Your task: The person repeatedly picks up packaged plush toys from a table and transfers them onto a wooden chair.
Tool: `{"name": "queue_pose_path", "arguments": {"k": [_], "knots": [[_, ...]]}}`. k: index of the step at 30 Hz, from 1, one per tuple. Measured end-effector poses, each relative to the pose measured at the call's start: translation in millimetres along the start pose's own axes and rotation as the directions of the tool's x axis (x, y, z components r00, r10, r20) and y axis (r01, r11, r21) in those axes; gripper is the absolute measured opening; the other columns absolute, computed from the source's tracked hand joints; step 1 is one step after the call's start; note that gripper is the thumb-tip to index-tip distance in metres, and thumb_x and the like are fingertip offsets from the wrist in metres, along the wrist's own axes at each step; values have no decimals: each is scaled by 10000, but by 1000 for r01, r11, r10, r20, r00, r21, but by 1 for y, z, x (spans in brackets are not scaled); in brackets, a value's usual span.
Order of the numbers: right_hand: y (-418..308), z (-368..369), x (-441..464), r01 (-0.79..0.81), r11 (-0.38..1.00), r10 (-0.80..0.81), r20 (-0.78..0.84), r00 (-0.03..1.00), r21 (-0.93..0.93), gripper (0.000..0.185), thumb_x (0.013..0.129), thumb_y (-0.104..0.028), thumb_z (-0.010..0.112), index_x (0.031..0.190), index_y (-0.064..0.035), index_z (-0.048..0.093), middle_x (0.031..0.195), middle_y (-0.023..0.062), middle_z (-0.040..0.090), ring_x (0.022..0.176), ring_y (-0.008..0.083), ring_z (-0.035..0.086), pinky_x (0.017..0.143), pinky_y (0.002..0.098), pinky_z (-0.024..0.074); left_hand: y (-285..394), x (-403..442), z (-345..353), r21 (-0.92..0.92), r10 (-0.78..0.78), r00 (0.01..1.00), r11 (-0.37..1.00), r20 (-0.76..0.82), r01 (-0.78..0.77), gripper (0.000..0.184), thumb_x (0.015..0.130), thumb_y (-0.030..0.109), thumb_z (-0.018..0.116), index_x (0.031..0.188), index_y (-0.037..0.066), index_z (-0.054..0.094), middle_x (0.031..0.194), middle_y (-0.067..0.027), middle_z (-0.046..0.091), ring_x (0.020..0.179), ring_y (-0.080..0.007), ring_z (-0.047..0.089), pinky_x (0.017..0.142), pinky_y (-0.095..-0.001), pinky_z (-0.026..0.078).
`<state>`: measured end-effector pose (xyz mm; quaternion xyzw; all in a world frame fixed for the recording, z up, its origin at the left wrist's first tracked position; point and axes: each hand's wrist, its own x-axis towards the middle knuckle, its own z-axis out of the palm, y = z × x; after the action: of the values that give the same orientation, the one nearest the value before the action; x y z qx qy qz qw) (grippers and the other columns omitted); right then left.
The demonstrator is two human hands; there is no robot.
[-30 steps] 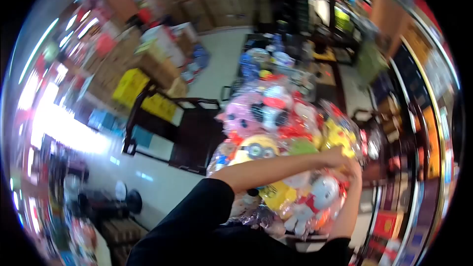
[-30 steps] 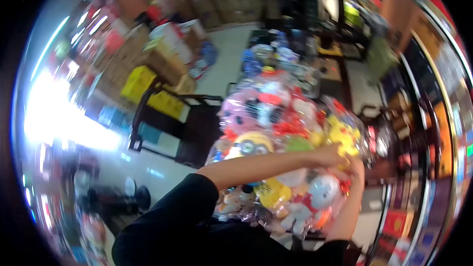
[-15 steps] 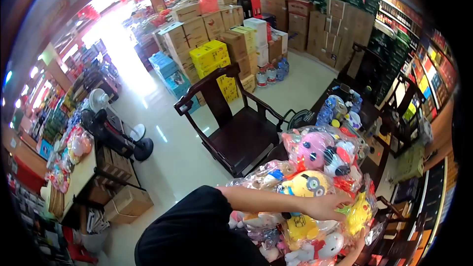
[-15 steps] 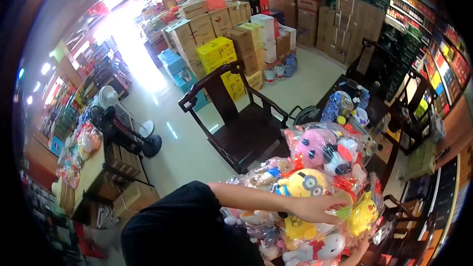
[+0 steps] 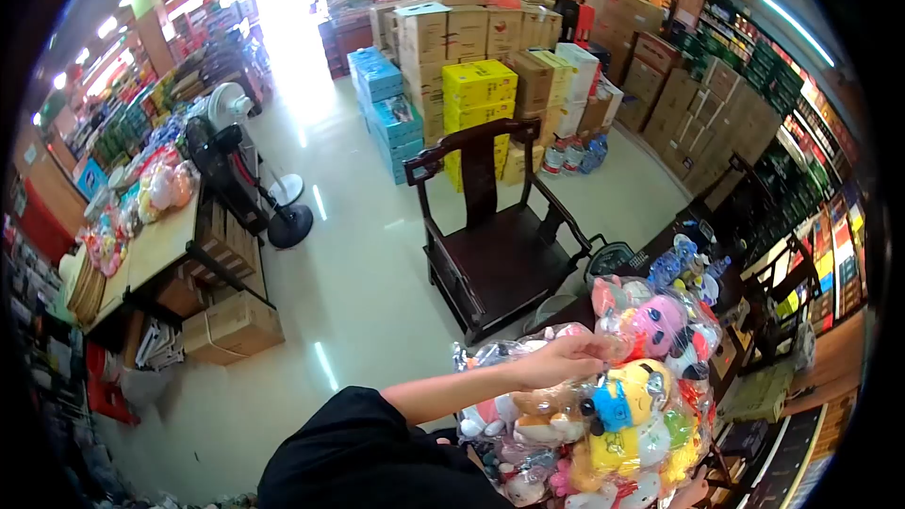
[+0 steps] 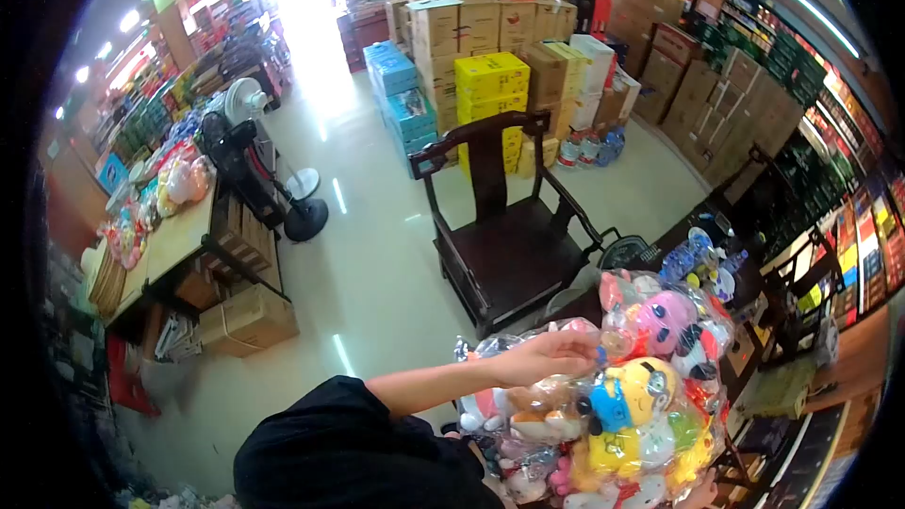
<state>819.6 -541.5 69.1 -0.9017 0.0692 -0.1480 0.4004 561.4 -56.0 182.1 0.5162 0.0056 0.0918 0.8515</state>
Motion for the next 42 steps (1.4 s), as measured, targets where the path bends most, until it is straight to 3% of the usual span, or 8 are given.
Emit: {"name": "queue_pose_path", "arguments": {"k": [1, 2, 13, 19, 22, 29, 31, 42], "knots": [[-14, -3, -2, 43, 999, -43, -20, 999, -22, 331, 859, -244, 596, 834, 76, 679, 755, 195, 675, 600, 291, 594, 564, 399, 492, 12, -15, -7, 11, -25, 1000, 1000, -14, 25, 361, 925, 112, 544, 1259, 10, 453, 1133, -46, 537, 1051, -103, 502, 910, -259, 417], [-14, 2, -2, -52, 965, 42, 41, 998, 259, 392, 813, -264, 703, 857, 116, 619, 822, 188, 637, 645, 275, 583, 523, 370, 508, 26, -31, -15, 21, -52, 998, 998, -27, 53, 351, 927, 109, 540, 1254, 13, 458, 1125, -39, 539, 1041, -99, 503, 904, -256, 420], [-103, 46, -114, 158, 975, -165, 35, 986, 158, 396, 831, -254, 671, 1056, 56, 568, 1009, 150, 611, 868, 256, 586, 753, 357, 487, 71, -250, -110, -36, 32, 971, 999, -235, -41, 372, 926, 148, 555, 1253, -5, 467, 1150, -76, 559, 1092, -135, 514, 953, -292, 403], [-195, 71, -241, 199, 927, -254, 141, 957, 319, 397, 829, -231, 663, 1069, 67, 558, 1059, 146, 602, 1002, 242, 559, 899, 327, 422, 92, -389, -147, -21, 105, 909, 992, -404, -123, 348, 931, 154, 545, 1240, 4, 494, 1159, -92, 564, 1104, -168, 521, 967, -310, 409], [-217, 116, -281, 280, 811, -415, 167, 895, 513, 395, 818, -218, 662, 1075, 63, 559, 1070, 151, 598, 987, 229, 565, 880, 320, 435, 101, -453, -165, -22, 149, 860, 983, -489, -183, 340, 934, 137, 529, 1245, 6, 488, 1151, -90, 566, 1107, -174, 524, 973, -321, 410], [-302, 182, -402, 407, 792, -591, 406, 697, 455, 355, 820, -167, 673, 1088, 40, 564, 975, 80, 634, 877, 157, 592, 787, 261, 470, 105, -573, -181, 10, 213, 696, 959, -686, -285, 331, 937, 133, 504, 1236, -7, 482, 1151, -126, 563, 1111, -222, 530, 983, -357, 411], [-318, 207, -446, 219, 716, -618, 458, 639, 663, 362, 793, -172, 689, 1064, 40, 577, 1003, 115, 635, 916, 198, 612, 828, 312, 482, 107, -603, -182, -4, 223, 641, 943, -734, -332, 329, 934, 126, 502, 1233, -9, 481, 1150, -133, 564, 1111, -236, 532, 982, -362, 413], [-429, 276, -686, 52, 847, -523, 810, 265, 529, 366, 778, -136, 688, 1072, 44, 564, 931, 95, 647, 804, 136, 600, 717, 261, 489, 125, -751, -214, 110, 317, 320, 843, -893, -526, 318, 929, 95, 494, 1221, -31, 480, 1135, -164, 571, 1086, -268, 557, 988, -372, 427]]}}
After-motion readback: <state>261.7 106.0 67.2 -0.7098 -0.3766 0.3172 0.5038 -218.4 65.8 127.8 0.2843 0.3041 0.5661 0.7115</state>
